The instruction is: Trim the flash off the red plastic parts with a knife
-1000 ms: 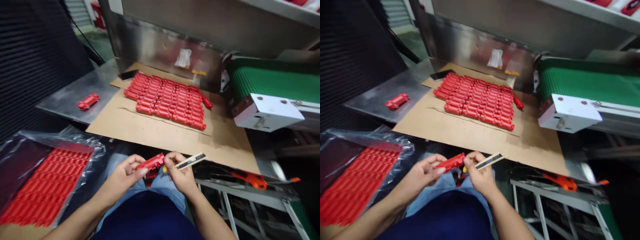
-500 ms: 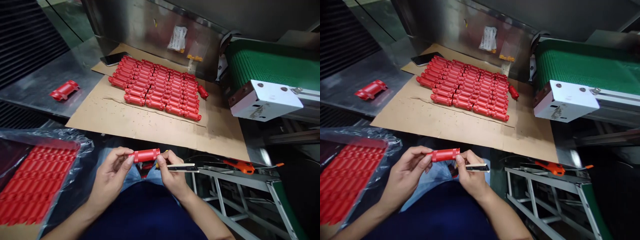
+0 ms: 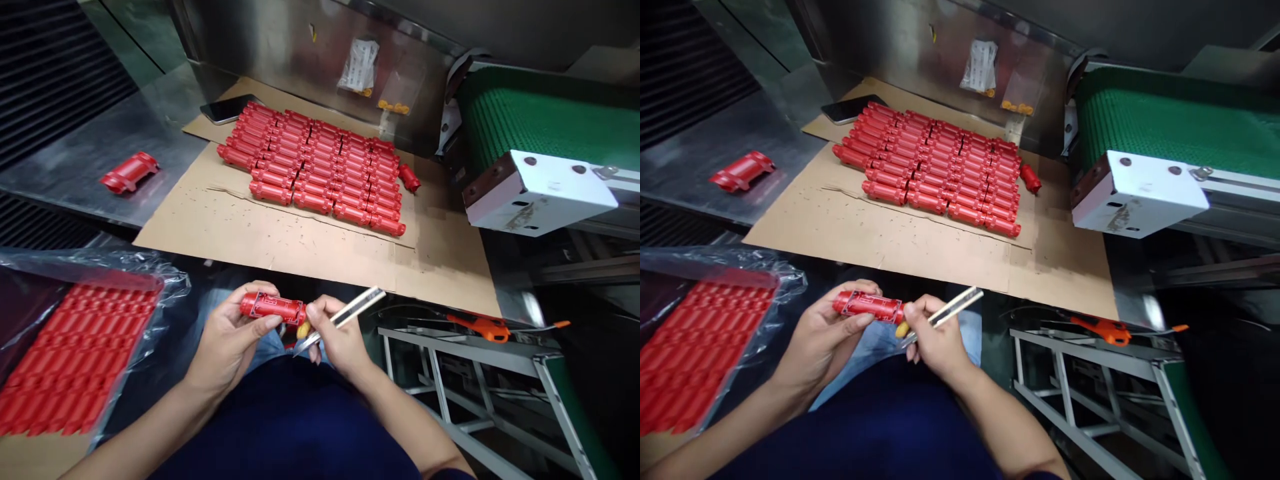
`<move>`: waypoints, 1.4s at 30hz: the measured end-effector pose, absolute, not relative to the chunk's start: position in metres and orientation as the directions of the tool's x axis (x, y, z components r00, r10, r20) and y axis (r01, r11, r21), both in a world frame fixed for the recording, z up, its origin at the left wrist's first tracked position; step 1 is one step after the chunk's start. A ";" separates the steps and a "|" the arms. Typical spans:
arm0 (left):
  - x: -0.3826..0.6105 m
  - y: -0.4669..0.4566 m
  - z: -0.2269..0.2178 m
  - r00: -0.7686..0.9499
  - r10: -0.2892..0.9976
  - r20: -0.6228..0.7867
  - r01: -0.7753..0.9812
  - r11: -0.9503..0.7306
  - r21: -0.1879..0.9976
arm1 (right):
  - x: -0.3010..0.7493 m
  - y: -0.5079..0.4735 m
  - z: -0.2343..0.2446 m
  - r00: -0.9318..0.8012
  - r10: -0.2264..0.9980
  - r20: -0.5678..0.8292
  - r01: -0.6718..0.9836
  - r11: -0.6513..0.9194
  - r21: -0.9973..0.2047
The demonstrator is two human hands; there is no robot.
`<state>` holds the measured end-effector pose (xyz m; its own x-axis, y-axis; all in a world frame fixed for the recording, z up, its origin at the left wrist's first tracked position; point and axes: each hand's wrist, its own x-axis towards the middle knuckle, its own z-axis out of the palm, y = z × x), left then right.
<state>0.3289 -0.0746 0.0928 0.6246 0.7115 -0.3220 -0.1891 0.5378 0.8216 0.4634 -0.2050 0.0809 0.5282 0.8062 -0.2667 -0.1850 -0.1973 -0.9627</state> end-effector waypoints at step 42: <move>0.324 -0.073 0.095 0.648 0.665 -0.373 -0.178 0.608 0.774 | 0.478 -0.226 0.104 0.196 0.779 0.596 0.549 0.416 -0.725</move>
